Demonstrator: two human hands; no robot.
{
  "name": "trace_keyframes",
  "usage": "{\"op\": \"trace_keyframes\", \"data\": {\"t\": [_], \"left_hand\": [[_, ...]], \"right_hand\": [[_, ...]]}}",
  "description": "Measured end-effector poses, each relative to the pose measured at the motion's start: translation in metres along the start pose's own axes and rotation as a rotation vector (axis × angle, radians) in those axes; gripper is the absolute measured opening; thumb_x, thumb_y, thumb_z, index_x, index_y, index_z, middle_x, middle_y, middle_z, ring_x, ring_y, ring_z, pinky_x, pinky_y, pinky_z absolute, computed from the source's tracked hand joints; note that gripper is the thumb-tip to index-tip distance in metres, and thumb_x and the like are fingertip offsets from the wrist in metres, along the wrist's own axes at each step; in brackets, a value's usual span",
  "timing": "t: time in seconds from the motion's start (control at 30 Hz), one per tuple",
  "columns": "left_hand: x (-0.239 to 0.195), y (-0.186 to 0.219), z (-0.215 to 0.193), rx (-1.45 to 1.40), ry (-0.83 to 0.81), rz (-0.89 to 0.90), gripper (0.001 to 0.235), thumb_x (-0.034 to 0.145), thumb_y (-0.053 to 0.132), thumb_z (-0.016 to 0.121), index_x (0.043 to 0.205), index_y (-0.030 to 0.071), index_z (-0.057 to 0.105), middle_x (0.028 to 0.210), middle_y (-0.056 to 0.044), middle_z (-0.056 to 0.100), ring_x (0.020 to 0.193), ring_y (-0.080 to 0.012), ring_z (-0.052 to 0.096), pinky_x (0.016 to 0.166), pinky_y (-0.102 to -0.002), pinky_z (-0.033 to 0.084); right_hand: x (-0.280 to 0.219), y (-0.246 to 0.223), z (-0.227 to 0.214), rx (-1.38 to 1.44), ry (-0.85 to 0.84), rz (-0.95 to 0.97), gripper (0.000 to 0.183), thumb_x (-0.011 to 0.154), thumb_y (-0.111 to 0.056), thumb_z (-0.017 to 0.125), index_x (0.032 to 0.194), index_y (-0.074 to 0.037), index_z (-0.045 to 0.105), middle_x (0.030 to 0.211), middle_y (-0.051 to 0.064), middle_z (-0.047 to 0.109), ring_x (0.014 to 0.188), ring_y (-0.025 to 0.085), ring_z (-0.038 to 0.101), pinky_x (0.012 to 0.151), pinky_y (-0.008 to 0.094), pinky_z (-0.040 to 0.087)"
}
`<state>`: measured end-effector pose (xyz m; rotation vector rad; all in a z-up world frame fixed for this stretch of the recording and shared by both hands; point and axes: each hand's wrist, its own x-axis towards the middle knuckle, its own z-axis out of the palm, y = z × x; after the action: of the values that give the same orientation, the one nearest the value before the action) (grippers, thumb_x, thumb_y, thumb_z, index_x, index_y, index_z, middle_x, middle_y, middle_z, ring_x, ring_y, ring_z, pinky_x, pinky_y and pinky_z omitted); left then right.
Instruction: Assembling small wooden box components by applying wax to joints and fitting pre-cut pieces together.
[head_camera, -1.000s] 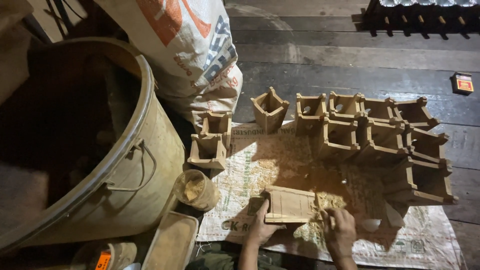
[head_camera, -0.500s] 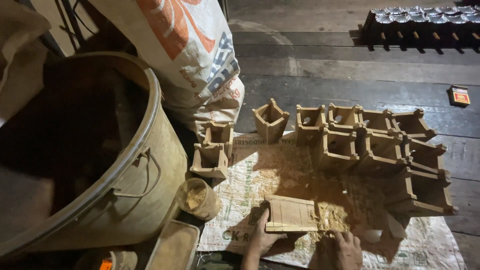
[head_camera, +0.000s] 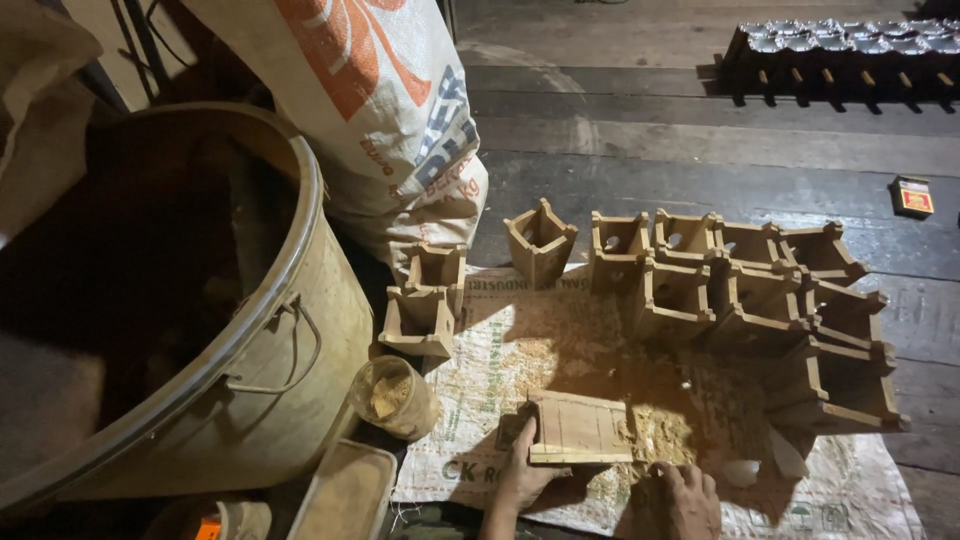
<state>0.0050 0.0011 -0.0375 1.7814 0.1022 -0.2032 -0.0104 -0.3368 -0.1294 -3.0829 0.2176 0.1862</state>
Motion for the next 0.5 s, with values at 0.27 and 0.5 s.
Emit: {"op": "trace_keyframes", "data": {"t": [0.27,0.5], "left_hand": [[-0.018,0.071,-0.009,-0.105,-0.028,0.066,0.095,0.065,0.009,0.092,0.147,0.006,0.044,0.139,-0.011,0.062,0.131,-0.0262,0.057,0.113,-0.038,0.054],[0.003,-0.026,0.009,0.012,0.086,-0.017,0.112,0.062,0.029,0.099,0.155,0.01,0.04,0.156,-0.012,0.046,0.142,-0.0212,0.047,0.114,-0.034,0.041]], "right_hand": [[-0.01,-0.014,-0.028,0.048,-0.003,0.008,0.051,0.084,-0.038,0.063,0.131,-0.055,0.051,0.121,-0.006,0.058,0.107,0.022,0.054,0.092,0.034,0.05],[-0.016,0.015,-0.025,0.212,0.279,-0.058,0.045,0.09,-0.021,0.055,0.13,-0.038,0.064,0.114,0.005,0.059,0.102,0.03,0.054,0.091,0.041,0.047]]}}
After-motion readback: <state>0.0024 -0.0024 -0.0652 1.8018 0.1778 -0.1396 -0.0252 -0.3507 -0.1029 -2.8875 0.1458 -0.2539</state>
